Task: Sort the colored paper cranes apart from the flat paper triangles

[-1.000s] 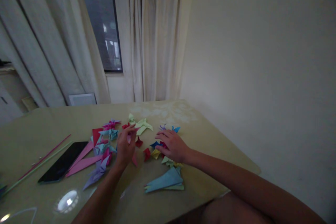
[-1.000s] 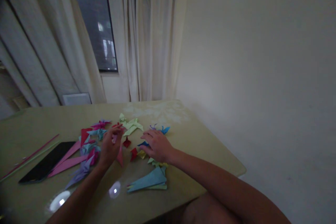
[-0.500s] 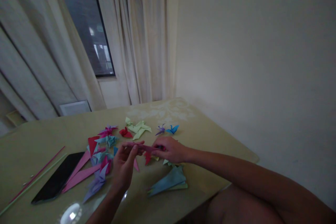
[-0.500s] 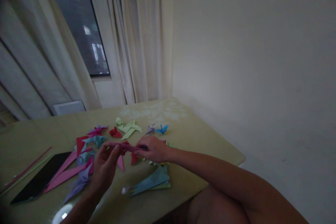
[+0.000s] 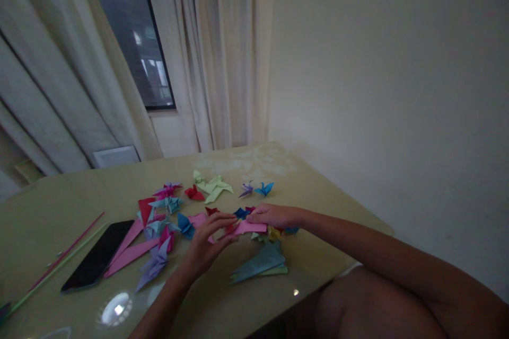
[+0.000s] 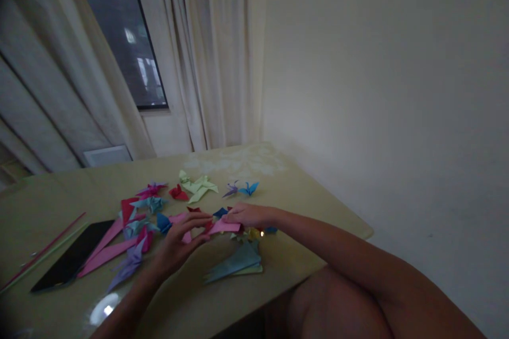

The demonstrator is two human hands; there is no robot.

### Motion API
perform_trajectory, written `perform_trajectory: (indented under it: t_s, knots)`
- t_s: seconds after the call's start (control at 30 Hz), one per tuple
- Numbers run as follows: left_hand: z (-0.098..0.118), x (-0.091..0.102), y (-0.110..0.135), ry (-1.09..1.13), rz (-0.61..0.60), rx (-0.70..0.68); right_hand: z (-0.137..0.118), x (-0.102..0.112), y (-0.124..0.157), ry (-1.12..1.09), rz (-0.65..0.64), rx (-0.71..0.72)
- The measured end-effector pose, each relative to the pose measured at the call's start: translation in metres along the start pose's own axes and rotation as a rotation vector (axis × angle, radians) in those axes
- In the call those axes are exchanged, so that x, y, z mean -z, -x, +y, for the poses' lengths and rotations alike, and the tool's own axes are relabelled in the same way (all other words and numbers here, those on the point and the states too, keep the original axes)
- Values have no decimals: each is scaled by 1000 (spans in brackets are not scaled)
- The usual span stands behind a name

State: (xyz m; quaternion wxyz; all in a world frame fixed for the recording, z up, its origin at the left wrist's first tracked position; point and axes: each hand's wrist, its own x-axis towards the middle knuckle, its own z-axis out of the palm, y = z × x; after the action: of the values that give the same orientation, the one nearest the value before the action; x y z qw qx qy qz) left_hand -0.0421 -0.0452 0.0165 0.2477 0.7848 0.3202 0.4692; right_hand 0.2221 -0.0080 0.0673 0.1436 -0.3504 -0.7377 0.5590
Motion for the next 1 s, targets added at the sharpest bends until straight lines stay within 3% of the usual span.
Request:
perform_trajectory:
  t_s: [0.13,0.23,0.3,0.4,0.47,0.6,0.7,0.77,0.87,0.93,1.0]
  knots:
    - [7,-10,3,-78,1,-45,6,1,1,34,-25,-35]
    - [8,-14,4,-117,5,6,6,2,3,304,-56,52]
    - [7,-16,6,-90,-48,85,4,2,5,415,19,138]
    - [8,-20,8,34,-191,213,1,2,10,292,101,151]
    - [11,-23,9,106,-242,268,0,3,13,255,63,146]
    - [19,-29,10,151,-270,307,1,1,19,473,-67,186]
    - [14,-27,8,119,-286,287,1,-4,22,567,-91,178]
    - [3,-18,6,-21,-229,279,0,-7,24,592,-92,168]
    - [-17,3,5,-448,-110,312,-1,-8,27,598,-131,154]
    - [-26,19,6,-720,-137,356,-1,-9,28,616,-171,147]
    - [-31,31,7,-859,-252,402,1,-11,29,664,-191,149]
